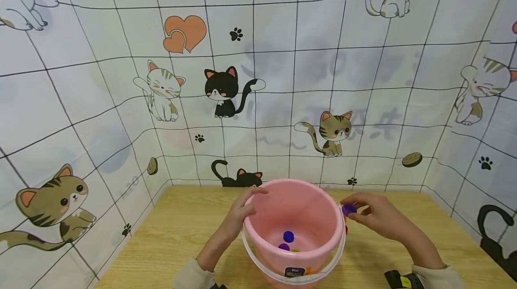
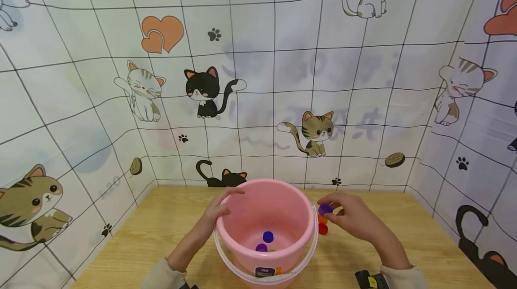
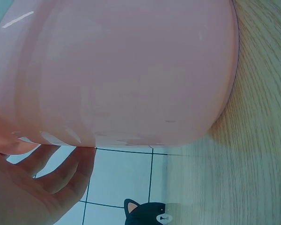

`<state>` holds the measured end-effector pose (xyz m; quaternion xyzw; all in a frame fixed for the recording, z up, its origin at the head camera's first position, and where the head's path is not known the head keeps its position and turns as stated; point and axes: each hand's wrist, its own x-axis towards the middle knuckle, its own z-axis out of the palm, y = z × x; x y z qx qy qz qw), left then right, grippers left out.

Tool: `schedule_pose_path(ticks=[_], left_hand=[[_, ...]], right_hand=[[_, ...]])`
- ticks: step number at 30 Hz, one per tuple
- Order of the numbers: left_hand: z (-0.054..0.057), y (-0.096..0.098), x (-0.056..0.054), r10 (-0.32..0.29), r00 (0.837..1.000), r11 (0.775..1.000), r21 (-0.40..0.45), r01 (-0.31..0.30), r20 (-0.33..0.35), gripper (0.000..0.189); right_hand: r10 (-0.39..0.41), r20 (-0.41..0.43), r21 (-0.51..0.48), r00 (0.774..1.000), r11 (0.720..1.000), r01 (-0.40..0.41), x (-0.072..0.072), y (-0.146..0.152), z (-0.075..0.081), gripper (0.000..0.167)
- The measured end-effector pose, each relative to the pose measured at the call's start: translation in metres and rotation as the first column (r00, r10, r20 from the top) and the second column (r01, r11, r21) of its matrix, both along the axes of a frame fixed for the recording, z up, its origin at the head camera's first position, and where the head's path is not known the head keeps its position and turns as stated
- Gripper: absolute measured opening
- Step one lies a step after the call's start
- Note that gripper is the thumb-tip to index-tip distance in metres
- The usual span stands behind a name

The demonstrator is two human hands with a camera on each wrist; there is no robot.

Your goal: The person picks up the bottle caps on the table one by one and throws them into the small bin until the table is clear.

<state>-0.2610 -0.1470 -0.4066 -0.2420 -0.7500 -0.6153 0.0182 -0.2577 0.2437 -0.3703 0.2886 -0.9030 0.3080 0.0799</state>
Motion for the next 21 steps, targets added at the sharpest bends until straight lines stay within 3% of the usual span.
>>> schedule_pose_path(ticks=[6,21], left_hand=[[-0.0002,-0.0003,0.0005,0.002,1.0,1.0,0.006,-0.002,0.006,0.056],[0.0003,0.0007,0.0009,0.016,1.0,1.0,-0.002,-0.016,0.009,0.056]], right_hand=[[-0.012,-0.046,0.02,0.999,1.0,0.013,0.0047,-0.0029,0.0058,0.026],[-0.004,-0.045,0.017,0.999,1.0,0.004,0.0075,-0.0051,0.0063,0.026]])
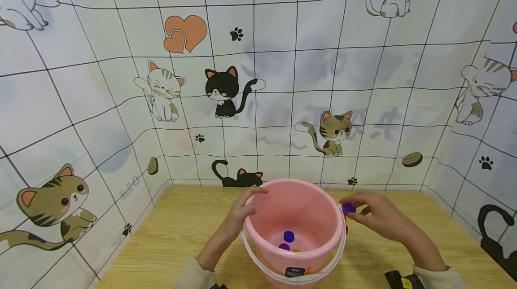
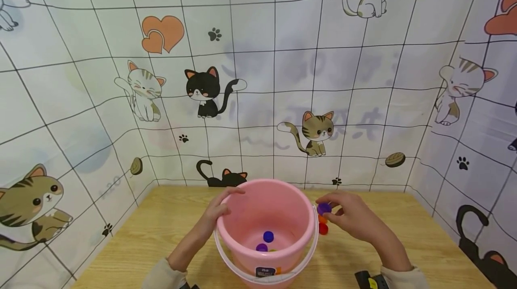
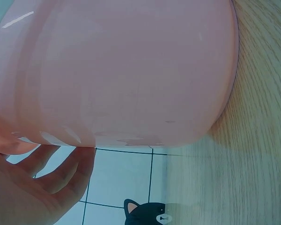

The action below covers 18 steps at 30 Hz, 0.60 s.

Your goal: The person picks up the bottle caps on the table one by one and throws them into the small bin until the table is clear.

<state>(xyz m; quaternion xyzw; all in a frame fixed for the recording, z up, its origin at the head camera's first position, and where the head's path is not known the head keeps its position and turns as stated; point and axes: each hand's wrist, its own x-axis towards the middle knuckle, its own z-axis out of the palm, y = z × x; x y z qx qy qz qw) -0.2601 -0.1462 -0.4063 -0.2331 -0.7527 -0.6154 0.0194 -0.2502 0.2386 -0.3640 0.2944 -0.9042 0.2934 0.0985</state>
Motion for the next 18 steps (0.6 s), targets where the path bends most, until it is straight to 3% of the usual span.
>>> schedule_pose_path(ticks=[14,18], left_hand=[[0.001,0.001,-0.001,-0.017,1.0,1.0,0.005,0.017,0.004,0.055],[0.001,0.0,0.0,-0.018,1.0,1.0,0.007,0.018,0.004,0.055]], right_hand=[[0.0,-0.07,-0.013,0.998,1.0,-0.001,0.009,0.0,0.009,0.026],[0.01,-0.124,-0.017,0.992,1.0,-0.013,0.012,0.0,0.011,0.027]])
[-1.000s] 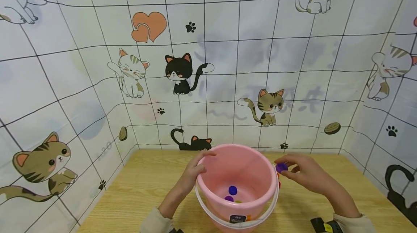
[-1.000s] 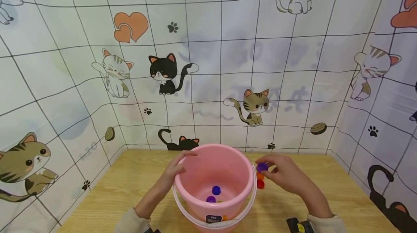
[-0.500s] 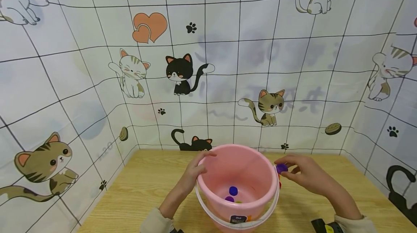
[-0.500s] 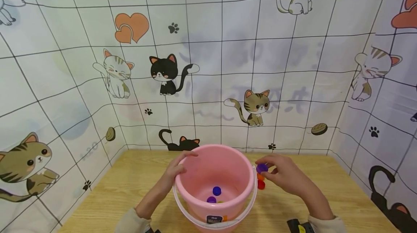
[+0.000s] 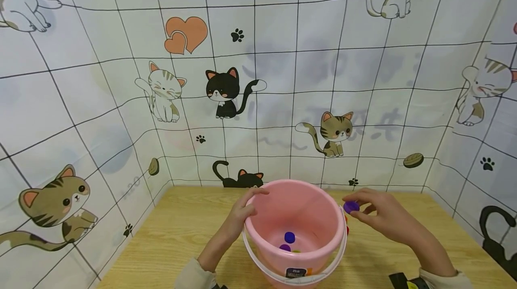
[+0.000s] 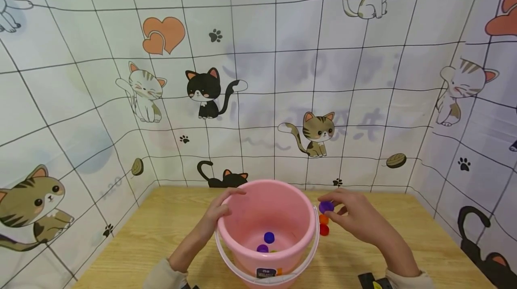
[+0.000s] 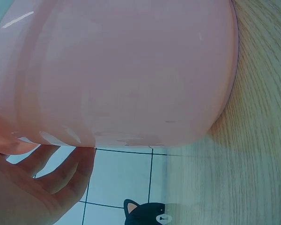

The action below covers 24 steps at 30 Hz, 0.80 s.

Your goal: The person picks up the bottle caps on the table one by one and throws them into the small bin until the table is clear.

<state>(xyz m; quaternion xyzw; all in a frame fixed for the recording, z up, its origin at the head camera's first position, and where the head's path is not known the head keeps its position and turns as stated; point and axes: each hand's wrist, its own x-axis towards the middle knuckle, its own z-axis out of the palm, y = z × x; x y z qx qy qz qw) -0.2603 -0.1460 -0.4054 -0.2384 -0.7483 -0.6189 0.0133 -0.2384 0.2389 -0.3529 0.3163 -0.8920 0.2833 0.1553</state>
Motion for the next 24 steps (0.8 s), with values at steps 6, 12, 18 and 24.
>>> schedule_pose_path(ticks=[6,12,18,24], left_hand=[[0.0,-0.001,0.001,-0.005,1.0,1.0,0.01,0.005,-0.005,0.055],[0.0,-0.001,-0.001,-0.012,1.0,1.0,0.013,0.012,-0.02,0.055],[-0.002,-0.002,-0.002,-0.016,1.0,1.0,0.01,0.016,-0.019,0.055],[-0.001,-0.001,-0.001,-0.021,1.0,1.0,0.011,0.021,-0.022,0.055]], right_hand=[[0.025,-0.072,-0.02,0.997,0.999,-0.027,0.004,-0.003,0.002,0.029],[0.014,-0.098,-0.042,0.995,0.999,-0.018,0.006,-0.011,0.007,0.031],[0.025,-0.158,-0.056,0.987,0.998,-0.035,0.004,-0.019,0.016,0.033],[0.056,-0.243,-0.012,0.968,0.998,-0.061,-0.002,-0.028,0.035,0.033]])
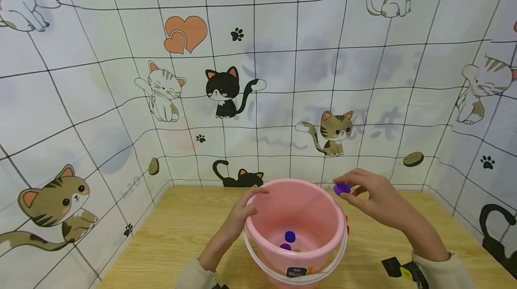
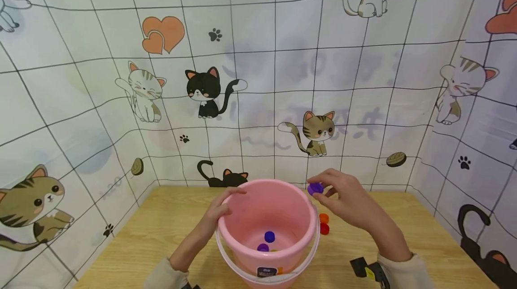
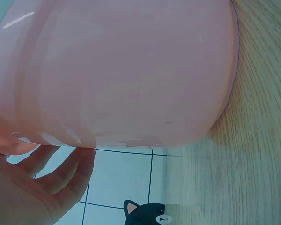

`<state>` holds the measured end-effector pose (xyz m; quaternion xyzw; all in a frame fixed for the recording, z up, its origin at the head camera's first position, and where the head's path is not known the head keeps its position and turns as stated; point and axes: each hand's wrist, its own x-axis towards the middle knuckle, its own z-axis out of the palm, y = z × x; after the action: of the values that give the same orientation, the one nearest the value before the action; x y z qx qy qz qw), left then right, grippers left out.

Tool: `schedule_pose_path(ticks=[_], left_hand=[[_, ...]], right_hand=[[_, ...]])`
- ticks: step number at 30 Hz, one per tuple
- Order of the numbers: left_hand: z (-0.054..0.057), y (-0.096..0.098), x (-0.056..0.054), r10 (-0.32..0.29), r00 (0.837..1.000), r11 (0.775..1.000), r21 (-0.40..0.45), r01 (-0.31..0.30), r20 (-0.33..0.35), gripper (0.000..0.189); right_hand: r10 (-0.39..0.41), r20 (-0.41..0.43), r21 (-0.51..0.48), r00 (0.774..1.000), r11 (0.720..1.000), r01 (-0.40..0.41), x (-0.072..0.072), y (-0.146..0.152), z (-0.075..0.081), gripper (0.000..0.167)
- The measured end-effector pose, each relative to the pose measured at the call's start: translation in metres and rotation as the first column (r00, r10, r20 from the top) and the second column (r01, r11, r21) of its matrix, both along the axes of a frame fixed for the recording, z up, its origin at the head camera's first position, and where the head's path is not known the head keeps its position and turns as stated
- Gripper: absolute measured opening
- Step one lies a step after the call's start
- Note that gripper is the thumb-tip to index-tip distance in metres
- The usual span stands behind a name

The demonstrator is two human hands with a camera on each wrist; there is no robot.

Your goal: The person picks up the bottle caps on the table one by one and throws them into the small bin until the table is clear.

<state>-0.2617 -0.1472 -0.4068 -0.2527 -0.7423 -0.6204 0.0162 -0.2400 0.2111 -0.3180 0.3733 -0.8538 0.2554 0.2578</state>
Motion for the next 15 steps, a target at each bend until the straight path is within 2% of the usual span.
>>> schedule_pose_path(ticks=[7,15], left_hand=[[0.001,0.0,0.0,-0.012,1.0,1.0,0.012,0.012,0.004,0.055],[0.001,0.0,0.001,0.002,1.0,1.0,0.009,-0.002,0.011,0.055]], right_hand=[[0.002,-0.002,0.09,1.0,0.996,-0.002,-0.007,-0.012,0.028,0.028],[0.027,0.075,0.141,0.997,0.989,-0.037,-0.013,-0.024,0.052,0.026]])
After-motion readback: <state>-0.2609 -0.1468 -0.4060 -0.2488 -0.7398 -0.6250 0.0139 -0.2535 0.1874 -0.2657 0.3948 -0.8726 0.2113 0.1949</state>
